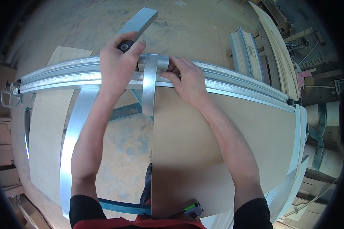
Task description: Cutting wooden boards to size using a sliding table saw.
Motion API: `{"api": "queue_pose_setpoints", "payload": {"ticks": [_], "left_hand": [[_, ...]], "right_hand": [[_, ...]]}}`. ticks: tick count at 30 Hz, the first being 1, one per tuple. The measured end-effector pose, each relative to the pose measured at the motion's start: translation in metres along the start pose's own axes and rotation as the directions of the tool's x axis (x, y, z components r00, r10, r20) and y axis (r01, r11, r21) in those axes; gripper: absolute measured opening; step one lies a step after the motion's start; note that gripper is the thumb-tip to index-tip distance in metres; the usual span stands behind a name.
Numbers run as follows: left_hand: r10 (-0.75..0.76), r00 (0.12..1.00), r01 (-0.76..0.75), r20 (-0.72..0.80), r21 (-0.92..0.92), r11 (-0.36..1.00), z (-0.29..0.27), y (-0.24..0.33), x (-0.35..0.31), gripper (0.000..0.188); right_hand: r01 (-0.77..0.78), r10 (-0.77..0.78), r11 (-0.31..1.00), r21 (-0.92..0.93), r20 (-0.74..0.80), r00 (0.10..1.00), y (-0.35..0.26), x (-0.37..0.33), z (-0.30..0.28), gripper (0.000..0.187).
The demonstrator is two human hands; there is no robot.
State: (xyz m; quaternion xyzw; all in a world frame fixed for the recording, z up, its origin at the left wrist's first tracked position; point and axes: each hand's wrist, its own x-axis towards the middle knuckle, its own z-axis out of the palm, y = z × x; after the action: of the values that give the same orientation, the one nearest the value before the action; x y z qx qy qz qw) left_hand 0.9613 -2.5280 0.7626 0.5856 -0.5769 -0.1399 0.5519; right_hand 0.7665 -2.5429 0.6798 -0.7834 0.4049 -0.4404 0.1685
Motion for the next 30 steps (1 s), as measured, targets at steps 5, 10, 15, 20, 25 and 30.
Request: {"api": "queue_pose_setpoints", "payload": {"ticks": [5, 10, 15, 20, 25, 30], "left_hand": [[0.277, 0.888, -0.315, 0.368, 0.046, 0.948, -0.043, 0.009, 0.007, 0.045], [0.071, 0.923, -0.214, 0.379, 0.352, 0.911, -0.042, 0.03, 0.002, 0.047], [0.179, 0.958, -0.272, 0.224, 0.508, 0.818, -0.03, 0.029, -0.007, 0.051], [0.15, 0.969, -0.213, 0.197, 0.357, 0.909, -0.035, 0.002, -0.001, 0.049], [-0.13, 0.858, 0.161, 0.498, -0.02, 0.987, -0.05, -0.043, 0.004, 0.044], [-0.128, 0.871, 0.09, 0.474, 0.103, 0.991, -0.048, -0.054, 0.0, 0.035]], "right_hand": [[0.033, -0.033, 0.999, -0.023, 0.007, 0.999, 0.002, 0.001, -0.004, 0.038], [0.055, -0.055, 0.998, -0.034, -0.015, 0.998, 0.002, -0.001, 0.0, 0.037], [0.05, -0.05, 0.998, -0.048, -0.002, 0.999, 0.003, -0.003, -0.003, 0.038], [0.051, -0.051, 0.997, -0.054, -0.002, 0.999, 0.0, -0.002, -0.003, 0.038], [0.055, -0.056, 0.997, -0.055, -0.008, 0.998, 0.001, -0.002, -0.001, 0.038], [0.064, -0.065, 0.996, -0.054, -0.018, 0.998, 0.002, -0.001, 0.0, 0.038]]}}
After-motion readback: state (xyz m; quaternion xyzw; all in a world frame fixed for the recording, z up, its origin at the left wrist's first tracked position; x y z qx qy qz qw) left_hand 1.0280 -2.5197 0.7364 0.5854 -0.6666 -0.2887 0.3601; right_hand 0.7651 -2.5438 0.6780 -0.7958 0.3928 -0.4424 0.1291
